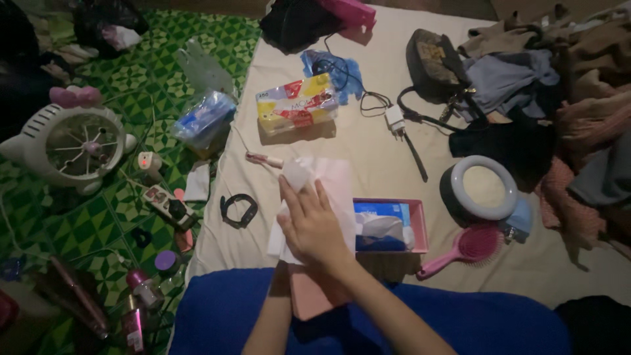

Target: The person wipes the exterior surfaces of a pink tissue box using a wet wipe, then places the box onto a bed and puts various small toiletry containers into a black bag on the floor.

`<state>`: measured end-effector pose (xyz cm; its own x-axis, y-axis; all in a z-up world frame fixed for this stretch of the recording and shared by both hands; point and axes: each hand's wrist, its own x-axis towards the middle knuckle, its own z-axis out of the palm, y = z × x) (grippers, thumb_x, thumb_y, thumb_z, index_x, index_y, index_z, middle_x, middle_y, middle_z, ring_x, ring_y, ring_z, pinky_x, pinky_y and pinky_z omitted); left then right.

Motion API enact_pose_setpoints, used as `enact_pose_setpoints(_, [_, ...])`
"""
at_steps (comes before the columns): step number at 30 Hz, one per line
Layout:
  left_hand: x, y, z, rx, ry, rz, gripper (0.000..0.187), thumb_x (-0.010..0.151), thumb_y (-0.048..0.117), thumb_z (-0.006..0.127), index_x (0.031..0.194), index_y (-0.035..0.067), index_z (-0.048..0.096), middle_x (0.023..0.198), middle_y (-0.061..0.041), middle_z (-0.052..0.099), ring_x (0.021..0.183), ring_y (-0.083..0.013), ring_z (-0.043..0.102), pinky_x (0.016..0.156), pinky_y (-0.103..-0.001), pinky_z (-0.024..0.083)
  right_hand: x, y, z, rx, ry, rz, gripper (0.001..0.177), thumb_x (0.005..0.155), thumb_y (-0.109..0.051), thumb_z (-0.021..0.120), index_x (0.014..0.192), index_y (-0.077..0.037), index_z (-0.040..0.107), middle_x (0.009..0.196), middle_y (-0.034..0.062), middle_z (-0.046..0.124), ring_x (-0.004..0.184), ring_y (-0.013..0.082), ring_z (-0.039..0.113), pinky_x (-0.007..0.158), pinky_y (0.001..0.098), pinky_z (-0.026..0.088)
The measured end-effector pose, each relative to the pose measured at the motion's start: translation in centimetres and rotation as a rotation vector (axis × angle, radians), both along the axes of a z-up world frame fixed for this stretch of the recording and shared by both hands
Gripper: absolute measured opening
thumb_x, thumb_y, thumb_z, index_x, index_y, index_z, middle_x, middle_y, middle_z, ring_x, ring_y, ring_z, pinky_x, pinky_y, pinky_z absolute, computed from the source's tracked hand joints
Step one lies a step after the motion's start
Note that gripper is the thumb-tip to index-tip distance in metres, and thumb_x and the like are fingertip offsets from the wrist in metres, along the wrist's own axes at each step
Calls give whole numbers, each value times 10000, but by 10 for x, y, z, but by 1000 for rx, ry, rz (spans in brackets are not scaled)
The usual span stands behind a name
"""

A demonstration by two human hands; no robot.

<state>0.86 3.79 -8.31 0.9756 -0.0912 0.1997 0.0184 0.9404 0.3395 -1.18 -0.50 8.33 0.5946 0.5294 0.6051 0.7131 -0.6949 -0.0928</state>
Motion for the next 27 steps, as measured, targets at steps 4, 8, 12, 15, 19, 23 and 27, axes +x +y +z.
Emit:
enact_pose_setpoints(4, [-12,8,2,31,36,-163,714,1041,416,462,1620,88,202,1619,-84,346,1487,-236,310,1238,-412,199,25,-7,12,78,183,-80,609,988,-287,573,1514,-9,444,1299,202,586,1281,404,527,1199,581,253])
enact_pose_setpoints(8, [-34,16,1,68,133,-374,713,1036,437,475,1610,91,232,1605,-88,367,1475,-244,334,1228,-419,229,37,-33,13,83,236,-115,540,1003,-256,572,1486,-43,460,1348,169,598,1314,380,523,1203,569,252])
enact_pose_setpoints(12, [-46,13,13,14,141,-399,712,1032,458,488,1600,94,262,1592,-92,389,1462,-253,358,1218,-426,259,33,-57,2,118,93,-175,493,917,-159,601,1393,-83,494,1485,187,539,1403,416,460,1177,522,331])
enact_pose_setpoints(15, [-44,12,34,-59,99,-369,712,1028,475,498,1593,96,285,1582,-95,405,1453,-259,376,1210,-431,282,22,-68,-3,303,114,-133,458,965,-106,559,1406,-28,462,1554,235,449,1464,472,400,1216,492,352])
enact_pose_setpoints(19, [-40,20,58,-157,31,-343,714,1023,496,511,1583,98,315,1569,-99,427,1440,-267,400,1200,-438,312,2,-69,-15,560,289,-96,549,1042,-78,440,1548,103,329,1624,317,308,1502,543,286,1213,529,285])
enact_pose_setpoints(23, [-34,13,69,-249,-22,-366,716,1019,517,523,1573,101,345,1555,-103,448,1428,-275,423,1190,-445,342,-12,-75,-27,287,133,-156,461,1063,-86,411,1476,116,381,1659,306,293,1460,508,349,1255,566,269])
enact_pose_setpoints(27, [-26,4,80,-323,-104,-436,719,1014,539,536,1563,104,376,1542,-107,470,1415,-283,447,1180,-451,372,-20,-89,-19,218,108,-173,471,1046,-111,384,1435,153,375,1651,287,305,1474,553,333,1249,589,214])
